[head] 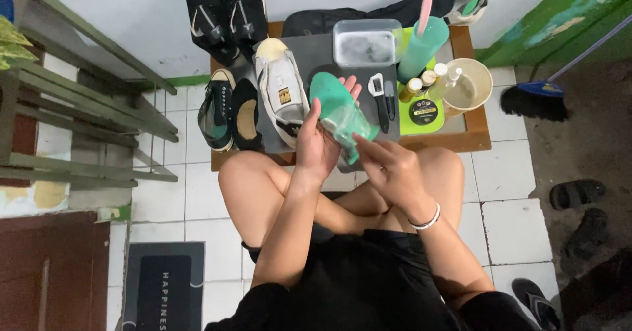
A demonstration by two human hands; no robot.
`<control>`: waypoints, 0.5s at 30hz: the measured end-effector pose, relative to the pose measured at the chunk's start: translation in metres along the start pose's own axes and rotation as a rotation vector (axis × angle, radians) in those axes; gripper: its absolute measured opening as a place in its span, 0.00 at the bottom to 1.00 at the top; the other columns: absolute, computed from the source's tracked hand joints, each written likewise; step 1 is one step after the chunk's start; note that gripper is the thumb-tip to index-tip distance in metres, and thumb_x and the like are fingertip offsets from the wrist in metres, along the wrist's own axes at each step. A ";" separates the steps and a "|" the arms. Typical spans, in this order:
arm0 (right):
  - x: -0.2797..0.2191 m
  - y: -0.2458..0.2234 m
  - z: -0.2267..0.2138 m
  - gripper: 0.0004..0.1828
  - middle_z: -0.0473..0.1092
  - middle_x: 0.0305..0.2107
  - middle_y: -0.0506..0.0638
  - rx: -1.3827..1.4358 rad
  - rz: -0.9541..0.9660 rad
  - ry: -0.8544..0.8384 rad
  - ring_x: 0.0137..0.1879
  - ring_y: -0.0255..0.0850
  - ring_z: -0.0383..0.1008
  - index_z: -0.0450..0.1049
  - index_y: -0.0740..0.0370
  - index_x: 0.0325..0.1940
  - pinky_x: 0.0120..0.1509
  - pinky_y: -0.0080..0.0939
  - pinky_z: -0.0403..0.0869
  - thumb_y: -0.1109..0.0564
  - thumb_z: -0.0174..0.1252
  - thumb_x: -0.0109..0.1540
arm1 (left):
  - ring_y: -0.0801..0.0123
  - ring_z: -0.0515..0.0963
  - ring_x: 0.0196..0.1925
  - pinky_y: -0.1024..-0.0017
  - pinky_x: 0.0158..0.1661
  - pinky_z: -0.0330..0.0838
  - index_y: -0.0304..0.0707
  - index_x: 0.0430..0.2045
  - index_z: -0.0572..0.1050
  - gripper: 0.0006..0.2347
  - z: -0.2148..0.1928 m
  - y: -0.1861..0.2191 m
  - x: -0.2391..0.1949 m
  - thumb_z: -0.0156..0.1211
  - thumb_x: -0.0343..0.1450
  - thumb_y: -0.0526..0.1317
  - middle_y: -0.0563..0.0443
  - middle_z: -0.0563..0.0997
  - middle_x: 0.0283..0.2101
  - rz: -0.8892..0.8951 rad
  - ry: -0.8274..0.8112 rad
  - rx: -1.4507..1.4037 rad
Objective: The person is cleaning a green shoe insole using a toothbrush and a cleaning solution. They repeatedly dip the toothbrush into a container of solution and scrub the insole, focusing on different areas to remove dirt and stains.
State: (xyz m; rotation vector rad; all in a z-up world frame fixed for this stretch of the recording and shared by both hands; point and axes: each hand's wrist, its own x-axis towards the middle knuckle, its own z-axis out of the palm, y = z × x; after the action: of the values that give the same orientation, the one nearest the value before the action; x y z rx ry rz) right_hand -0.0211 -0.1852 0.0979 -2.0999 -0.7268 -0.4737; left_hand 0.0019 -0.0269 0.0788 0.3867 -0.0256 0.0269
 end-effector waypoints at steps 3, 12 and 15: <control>0.013 0.010 -0.008 0.09 0.71 0.17 0.53 0.017 -0.003 0.089 0.21 0.36 0.69 0.84 0.66 0.46 0.28 0.34 0.69 0.68 0.62 0.63 | 0.51 0.51 0.79 0.62 0.76 0.50 0.31 0.72 0.56 0.27 0.008 -0.001 -0.003 0.44 0.79 0.50 0.38 0.55 0.76 -0.019 0.014 0.011; 0.005 -0.002 -0.002 0.08 0.70 0.15 0.53 0.071 -0.011 -0.018 0.20 0.43 0.71 0.85 0.61 0.42 0.26 0.38 0.70 0.66 0.64 0.60 | 0.51 0.50 0.79 0.61 0.76 0.48 0.32 0.72 0.57 0.27 0.001 -0.001 0.000 0.44 0.79 0.50 0.38 0.54 0.76 0.004 0.001 -0.037; 0.007 0.003 -0.004 0.08 0.67 0.14 0.55 0.077 0.017 0.136 0.20 0.42 0.69 0.83 0.67 0.45 0.27 0.36 0.69 0.68 0.64 0.62 | 0.50 0.51 0.79 0.61 0.76 0.50 0.30 0.71 0.57 0.26 -0.004 0.001 -0.003 0.44 0.80 0.49 0.37 0.54 0.76 0.000 0.000 -0.064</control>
State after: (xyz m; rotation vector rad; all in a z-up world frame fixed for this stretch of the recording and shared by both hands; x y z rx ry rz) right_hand -0.0137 -0.1878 0.1024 -1.9795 -0.6378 -0.5643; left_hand -0.0006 -0.0251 0.0755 0.3232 -0.0262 0.0263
